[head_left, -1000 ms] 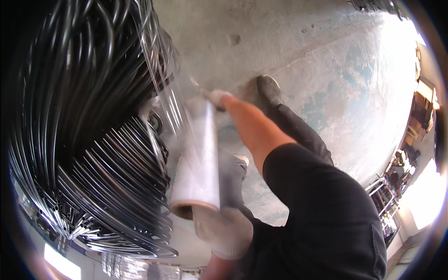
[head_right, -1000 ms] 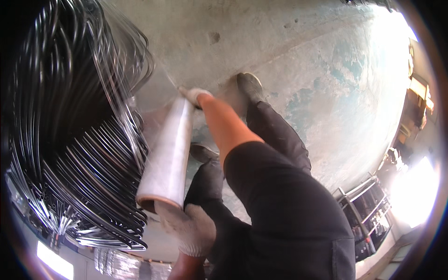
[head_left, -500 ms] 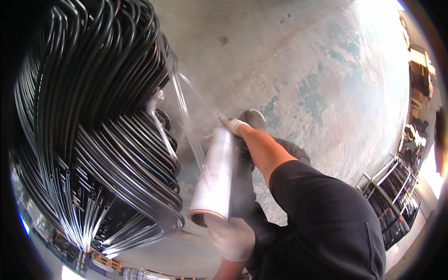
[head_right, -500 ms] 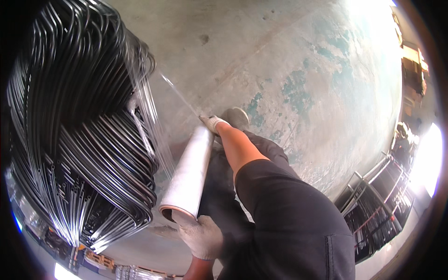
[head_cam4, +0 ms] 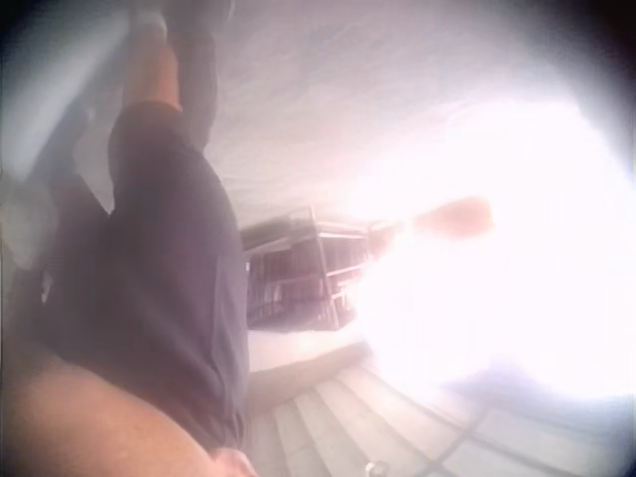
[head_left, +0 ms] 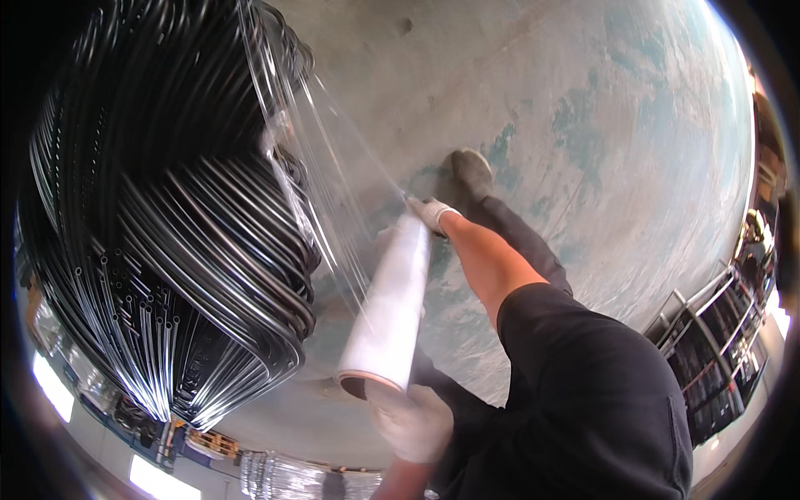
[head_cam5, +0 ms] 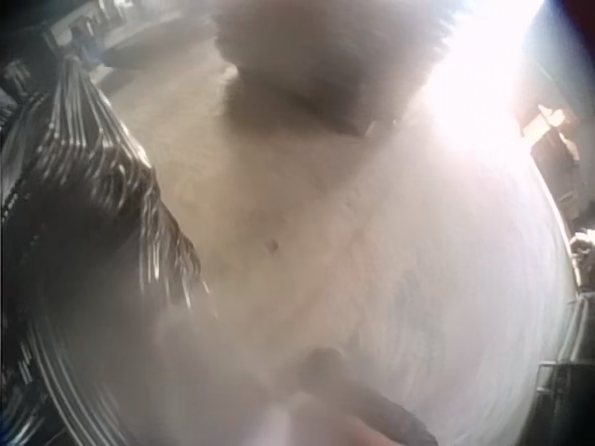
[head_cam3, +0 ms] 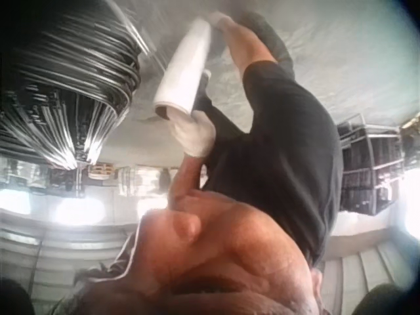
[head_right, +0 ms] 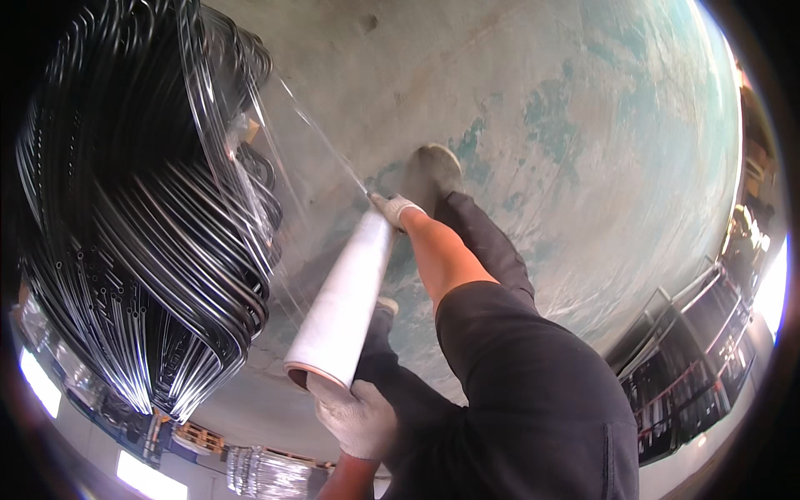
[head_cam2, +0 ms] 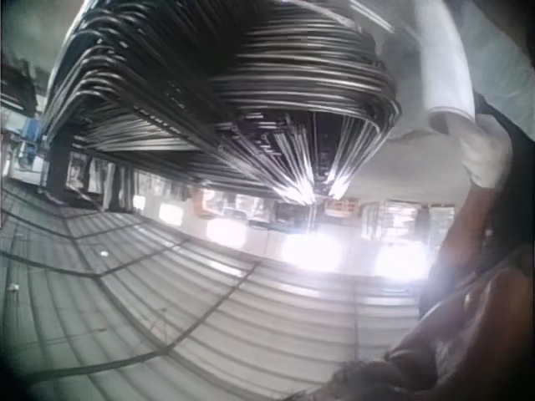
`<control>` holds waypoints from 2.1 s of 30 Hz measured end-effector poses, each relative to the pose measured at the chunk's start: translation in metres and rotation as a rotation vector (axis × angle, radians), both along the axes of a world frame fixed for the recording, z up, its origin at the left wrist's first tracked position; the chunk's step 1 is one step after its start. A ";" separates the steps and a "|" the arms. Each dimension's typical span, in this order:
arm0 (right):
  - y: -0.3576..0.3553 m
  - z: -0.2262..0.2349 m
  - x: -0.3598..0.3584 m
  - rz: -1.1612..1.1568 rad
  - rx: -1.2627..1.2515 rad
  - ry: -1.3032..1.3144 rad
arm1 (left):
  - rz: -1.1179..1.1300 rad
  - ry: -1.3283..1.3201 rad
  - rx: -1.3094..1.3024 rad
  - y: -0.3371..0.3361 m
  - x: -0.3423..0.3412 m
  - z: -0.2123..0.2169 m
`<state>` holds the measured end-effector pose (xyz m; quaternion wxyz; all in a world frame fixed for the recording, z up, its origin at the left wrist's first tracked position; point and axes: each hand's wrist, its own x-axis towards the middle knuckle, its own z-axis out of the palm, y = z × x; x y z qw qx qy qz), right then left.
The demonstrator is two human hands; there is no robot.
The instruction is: The person wraps a stack of metal frames with plastic film, moving around the stack to cover all sides. They then walk to a table and write on a piece of paper with a marker.
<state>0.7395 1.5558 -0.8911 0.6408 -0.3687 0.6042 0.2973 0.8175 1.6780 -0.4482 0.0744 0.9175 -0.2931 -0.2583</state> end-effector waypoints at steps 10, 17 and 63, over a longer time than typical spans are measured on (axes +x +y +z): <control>0.166 -0.018 0.020 -0.139 -0.090 0.096 | -0.209 -0.008 -0.002 0.142 0.064 0.009; 0.219 0.048 0.053 -0.103 -0.051 0.090 | -0.220 -0.023 -0.062 0.212 0.114 0.030; 0.306 0.275 -0.115 -0.396 -0.159 0.198 | -0.230 0.127 -0.101 0.265 0.093 0.134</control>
